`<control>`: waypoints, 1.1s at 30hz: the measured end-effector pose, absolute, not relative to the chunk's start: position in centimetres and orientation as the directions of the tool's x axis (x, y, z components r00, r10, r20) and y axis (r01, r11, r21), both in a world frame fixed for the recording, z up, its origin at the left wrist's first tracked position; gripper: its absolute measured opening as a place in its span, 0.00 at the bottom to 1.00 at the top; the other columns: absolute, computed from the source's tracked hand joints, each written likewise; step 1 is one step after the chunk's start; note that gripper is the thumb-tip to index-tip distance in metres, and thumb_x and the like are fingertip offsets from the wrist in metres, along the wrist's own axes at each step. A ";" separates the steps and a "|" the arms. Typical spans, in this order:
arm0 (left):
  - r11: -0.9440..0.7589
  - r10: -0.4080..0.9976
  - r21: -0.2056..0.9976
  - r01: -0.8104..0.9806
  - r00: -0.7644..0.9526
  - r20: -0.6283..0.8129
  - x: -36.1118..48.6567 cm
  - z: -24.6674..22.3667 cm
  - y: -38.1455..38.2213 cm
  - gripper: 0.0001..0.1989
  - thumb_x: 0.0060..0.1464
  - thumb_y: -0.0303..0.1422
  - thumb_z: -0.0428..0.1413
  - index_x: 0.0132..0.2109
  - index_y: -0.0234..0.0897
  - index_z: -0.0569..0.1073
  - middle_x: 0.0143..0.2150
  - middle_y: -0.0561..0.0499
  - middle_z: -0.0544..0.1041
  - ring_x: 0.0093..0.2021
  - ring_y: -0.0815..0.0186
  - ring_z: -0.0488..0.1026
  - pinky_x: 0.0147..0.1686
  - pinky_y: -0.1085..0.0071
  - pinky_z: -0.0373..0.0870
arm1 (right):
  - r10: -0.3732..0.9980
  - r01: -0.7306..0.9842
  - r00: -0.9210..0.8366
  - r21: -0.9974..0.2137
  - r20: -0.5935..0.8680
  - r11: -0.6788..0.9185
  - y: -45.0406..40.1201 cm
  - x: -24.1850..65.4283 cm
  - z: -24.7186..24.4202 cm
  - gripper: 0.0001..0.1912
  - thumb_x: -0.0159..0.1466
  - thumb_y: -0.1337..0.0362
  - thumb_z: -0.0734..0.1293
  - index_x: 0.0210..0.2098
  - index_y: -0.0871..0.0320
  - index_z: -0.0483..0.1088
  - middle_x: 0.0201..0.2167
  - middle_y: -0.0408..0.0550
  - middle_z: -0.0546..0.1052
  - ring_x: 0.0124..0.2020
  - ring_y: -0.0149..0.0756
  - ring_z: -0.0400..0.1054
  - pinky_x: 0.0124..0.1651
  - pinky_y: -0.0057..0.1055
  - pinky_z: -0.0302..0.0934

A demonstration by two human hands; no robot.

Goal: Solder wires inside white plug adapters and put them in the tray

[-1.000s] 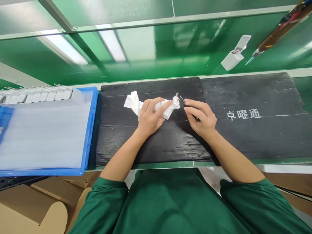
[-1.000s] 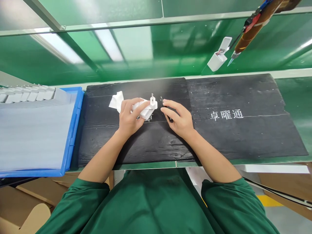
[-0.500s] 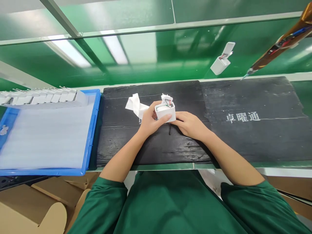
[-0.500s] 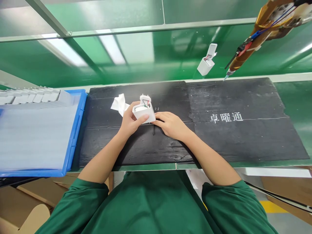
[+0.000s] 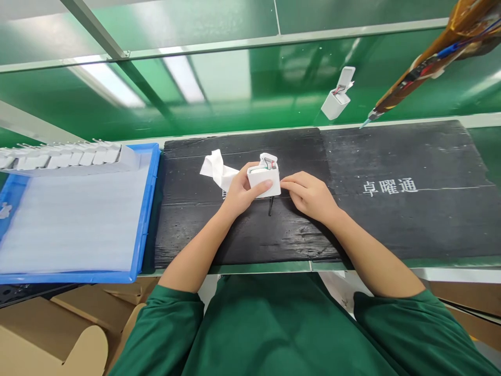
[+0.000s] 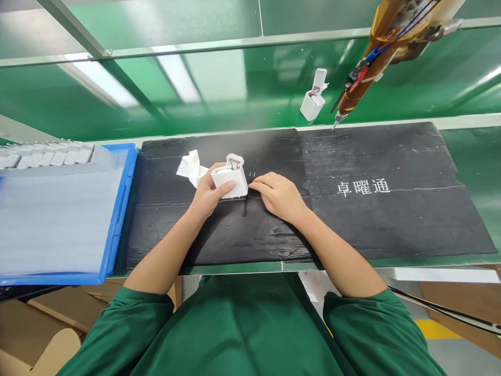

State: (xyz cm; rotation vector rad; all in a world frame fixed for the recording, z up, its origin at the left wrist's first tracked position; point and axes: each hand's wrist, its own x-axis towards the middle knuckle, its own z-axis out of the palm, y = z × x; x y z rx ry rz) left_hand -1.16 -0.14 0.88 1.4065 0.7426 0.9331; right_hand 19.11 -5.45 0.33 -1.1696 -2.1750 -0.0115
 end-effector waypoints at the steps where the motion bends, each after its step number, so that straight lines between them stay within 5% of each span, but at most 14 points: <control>1: -0.103 0.875 0.992 -0.069 0.468 0.123 -1.2 0.8 -0.1 0.27 0.51 0.49 0.64 0.50 0.37 0.69 0.43 0.47 0.77 0.41 0.63 0.76 0.36 0.70 0.74 | 0.746 0.749 -0.360 -0.303 0.560 0.589 -5.4 19.1 0.3 0.17 0.65 0.76 0.57 0.43 0.55 0.74 0.39 0.48 0.80 0.38 0.38 0.72 0.41 0.37 0.69; 8: -0.446 0.793 0.879 0.166 0.529 0.302 -1.3 0.3 -0.3 0.22 0.57 0.40 0.59 0.55 0.37 0.65 0.52 0.43 0.73 0.49 0.61 0.73 0.45 0.67 0.71 | 0.811 0.738 -0.081 -0.511 0.580 0.440 -5.8 18.8 1.4 0.15 0.68 0.67 0.60 0.52 0.52 0.70 0.39 0.48 0.79 0.34 0.36 0.71 0.39 0.37 0.69; 12: -0.723 0.675 0.573 0.386 0.567 0.471 -1.1 0.3 -0.9 0.16 0.58 0.31 0.57 0.53 0.37 0.67 0.50 0.44 0.75 0.46 0.59 0.69 0.45 0.64 0.69 | 0.842 0.637 0.040 -0.663 0.538 0.394 -6.2 18.2 2.0 0.14 0.67 0.57 0.64 0.51 0.51 0.70 0.36 0.45 0.75 0.30 0.33 0.69 0.35 0.34 0.68; 16: -0.880 0.474 0.312 0.357 0.631 0.615 -0.7 0.1 -1.2 0.19 0.61 0.26 0.52 0.59 0.37 0.62 0.56 0.41 0.73 0.45 0.58 0.68 0.46 0.62 0.67 | 0.830 0.663 0.065 -0.646 0.553 0.379 -6.5 17.8 2.0 0.14 0.63 0.52 0.68 0.43 0.53 0.72 0.30 0.44 0.71 0.29 0.34 0.66 0.32 0.34 0.67; 21: -0.825 0.561 0.378 0.420 0.532 0.634 -0.7 -0.1 -1.1 0.29 0.63 0.31 0.52 0.67 0.36 0.51 0.57 0.40 0.72 0.49 0.57 0.69 0.49 0.62 0.65 | 0.828 0.636 0.112 -0.680 0.549 0.365 -6.7 17.6 1.9 0.10 0.66 0.59 0.66 0.44 0.52 0.74 0.35 0.47 0.76 0.35 0.38 0.71 0.37 0.37 0.70; 26: -0.809 0.565 0.303 0.504 0.523 0.638 -0.9 0.0 -0.9 0.23 0.64 0.32 0.48 0.64 0.34 0.61 0.55 0.38 0.73 0.52 0.54 0.70 0.51 0.61 0.63 | 0.852 0.500 0.120 -0.773 0.510 0.392 -6.8 17.4 1.7 0.11 0.65 0.60 0.66 0.47 0.51 0.72 0.40 0.47 0.78 0.39 0.39 0.73 0.41 0.37 0.71; 33: -0.788 0.586 0.302 0.536 0.506 0.632 -0.7 0.0 -1.2 0.19 0.64 0.34 0.51 0.59 0.36 0.70 0.53 0.40 0.73 0.48 0.56 0.69 0.49 0.62 0.65 | 0.809 0.636 0.036 -0.638 0.587 0.434 -7.3 16.5 2.0 0.07 0.66 0.63 0.66 0.44 0.52 0.72 0.38 0.47 0.80 0.38 0.39 0.74 0.43 0.37 0.70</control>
